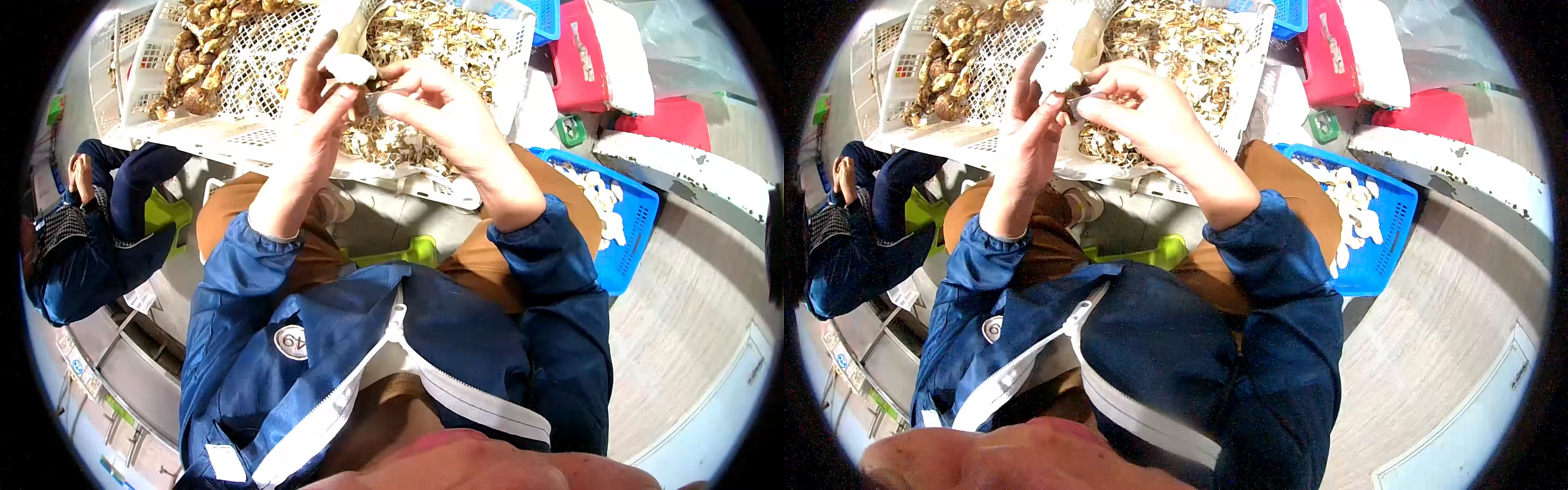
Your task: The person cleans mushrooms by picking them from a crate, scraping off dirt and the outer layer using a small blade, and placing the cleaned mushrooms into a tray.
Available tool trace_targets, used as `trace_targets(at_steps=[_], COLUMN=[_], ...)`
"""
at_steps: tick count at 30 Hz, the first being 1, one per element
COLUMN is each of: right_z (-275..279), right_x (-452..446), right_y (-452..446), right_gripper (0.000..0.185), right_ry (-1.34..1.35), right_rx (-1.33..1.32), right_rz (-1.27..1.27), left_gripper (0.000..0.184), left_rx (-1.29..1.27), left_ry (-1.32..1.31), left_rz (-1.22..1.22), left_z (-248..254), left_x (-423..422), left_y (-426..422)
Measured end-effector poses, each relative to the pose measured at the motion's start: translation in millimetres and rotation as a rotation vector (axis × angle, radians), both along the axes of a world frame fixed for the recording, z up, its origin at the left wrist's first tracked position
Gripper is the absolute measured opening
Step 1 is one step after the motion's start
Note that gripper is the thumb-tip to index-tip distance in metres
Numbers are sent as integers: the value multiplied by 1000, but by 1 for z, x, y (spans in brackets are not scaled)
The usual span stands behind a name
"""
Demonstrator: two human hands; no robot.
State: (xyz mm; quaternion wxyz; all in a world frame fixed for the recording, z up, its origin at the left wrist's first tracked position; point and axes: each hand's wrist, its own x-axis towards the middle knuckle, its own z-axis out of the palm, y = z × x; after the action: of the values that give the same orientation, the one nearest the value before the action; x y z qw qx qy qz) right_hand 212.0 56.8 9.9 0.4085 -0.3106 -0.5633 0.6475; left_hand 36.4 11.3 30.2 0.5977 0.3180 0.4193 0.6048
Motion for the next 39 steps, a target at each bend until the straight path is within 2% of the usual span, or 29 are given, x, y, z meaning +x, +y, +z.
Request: trace_targets(at_steps=[2,4,9,12,14,15,16,18,21,24,25,28,29,32,36,38,39], right_z=[3,4,-10,-3,2,9,17,17,24,22,35,27,23,21,23,21,19], right_x=[2,2,-6,3,12,21,24,26,20,16,20,12,9,6,10,8,7], right_y=[1,0,-6,4,12,18,20,23,19,17,13,6,4,-1,1,-2,-3], right_gripper=[19,17,18,20,21,21,21,20,16,13,12,12,12,11,9,10,11], right_ry=[-134,-243,-290,-290,-159,-292,-248,-217,-151,-85,-393,-299,-323,-366,-490,-509,-504], right_rx=[83,114,217,128,8,29,-48,-58,-96,139,301,621,665,651,701,766,774], right_rz=[-5,-4,-15,8,21,34,56,107,53,-162,-194,-63,-38,-59,-25,-89,-111], left_gripper=[58,49,43,34,27,30,33,35,43,45,48,49,49,37,26,17,16], left_rx=[-93,-225,-279,-294,-302,-360,-362,-357,-383,-427,-491,-437,-383,-416,-351,-351,-353], left_ry=[-20,-200,-320,-398,-452,-478,-305,-164,-188,-541,-467,-659,-683,-335,-219,-245,-228], left_rz=[-56,37,45,-36,-98,-88,-115,-134,-327,-388,-251,-349,-505,-133,-112,-92,-83], left_z=[-8,-13,-28,-18,-7,-14,-18,-16,-21,-23,-20,-34,-49,-9,-4,-37,-36], left_x=[-6,-5,-11,-9,-9,-11,-12,-4,-10,-16,-13,-18,-31,6,8,-4,-3], left_y=[-3,0,-7,-8,-7,-7,-7,-9,-12,-7,-11,-8,-5,-7,-10,-15,-16])
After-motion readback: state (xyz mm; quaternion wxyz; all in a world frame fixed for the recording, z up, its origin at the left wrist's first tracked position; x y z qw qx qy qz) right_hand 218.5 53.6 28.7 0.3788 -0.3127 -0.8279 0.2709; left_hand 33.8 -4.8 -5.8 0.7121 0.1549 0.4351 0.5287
